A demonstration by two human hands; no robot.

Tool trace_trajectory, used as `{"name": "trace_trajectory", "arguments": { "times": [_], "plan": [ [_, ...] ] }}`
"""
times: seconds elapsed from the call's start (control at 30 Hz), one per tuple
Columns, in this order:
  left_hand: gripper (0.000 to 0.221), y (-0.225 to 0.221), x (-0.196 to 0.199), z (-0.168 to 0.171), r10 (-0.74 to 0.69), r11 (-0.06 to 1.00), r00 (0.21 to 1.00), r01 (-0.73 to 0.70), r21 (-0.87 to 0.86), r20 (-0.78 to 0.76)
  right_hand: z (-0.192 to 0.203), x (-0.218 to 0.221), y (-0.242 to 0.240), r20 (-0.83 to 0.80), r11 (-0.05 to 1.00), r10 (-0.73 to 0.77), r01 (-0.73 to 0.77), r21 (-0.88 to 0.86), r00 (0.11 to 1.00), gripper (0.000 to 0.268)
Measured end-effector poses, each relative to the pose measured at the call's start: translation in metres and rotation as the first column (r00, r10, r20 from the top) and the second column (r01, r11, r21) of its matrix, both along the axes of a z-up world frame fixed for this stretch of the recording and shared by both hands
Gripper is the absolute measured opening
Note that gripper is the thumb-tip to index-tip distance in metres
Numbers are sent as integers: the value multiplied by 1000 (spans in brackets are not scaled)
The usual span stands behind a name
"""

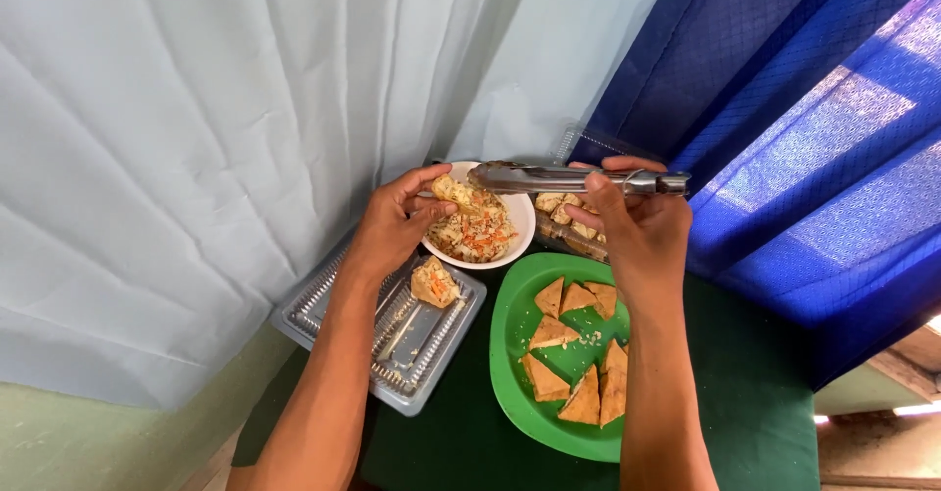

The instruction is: Filling fried tofu puffs with a shredded vegetable mixture using metal tongs.

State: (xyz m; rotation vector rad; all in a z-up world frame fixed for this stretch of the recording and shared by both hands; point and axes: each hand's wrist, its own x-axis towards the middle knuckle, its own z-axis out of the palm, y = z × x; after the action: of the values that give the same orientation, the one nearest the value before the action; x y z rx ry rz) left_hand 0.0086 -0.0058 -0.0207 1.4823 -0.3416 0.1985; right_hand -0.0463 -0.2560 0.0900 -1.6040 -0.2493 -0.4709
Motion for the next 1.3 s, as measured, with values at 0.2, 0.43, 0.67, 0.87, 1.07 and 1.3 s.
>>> {"name": "trace_trajectory", "arguments": {
  "times": [0.2, 0.43, 0.67, 0.87, 1.07, 1.3],
  "plan": [
    [49, 0, 2, -3, -10, 1000, 1000, 10, -12, -5, -6, 2, 8, -118, 997, -21, 30, 73, 993, 36],
    [51, 2, 3, -2, -15, 1000, 1000, 15, -12, -20, -3, 0, 12, -129, 995, -35, 47, 90, 991, 36],
    [50, 0, -2, 4, 8, 1000, 999, -8, 5, -33, -6, 1, 6, -83, 993, -73, 80, 84, 994, 33],
    [48, 0, 0, 0, 32, 999, 999, -33, -12, -25, 5, -4, 4, -72, 992, -118, 120, 33, 990, 29],
    [48, 2, -3, 4, 71, 997, 997, -71, 6, -25, 8, -7, -1, -54, 987, -147, 144, -69, 988, 27],
    [48, 6, -2, 5, 97, 995, 995, -97, 14, -27, 13, -9, -7, -225, 972, -108, 56, -226, 968, 33]
  ]
}}
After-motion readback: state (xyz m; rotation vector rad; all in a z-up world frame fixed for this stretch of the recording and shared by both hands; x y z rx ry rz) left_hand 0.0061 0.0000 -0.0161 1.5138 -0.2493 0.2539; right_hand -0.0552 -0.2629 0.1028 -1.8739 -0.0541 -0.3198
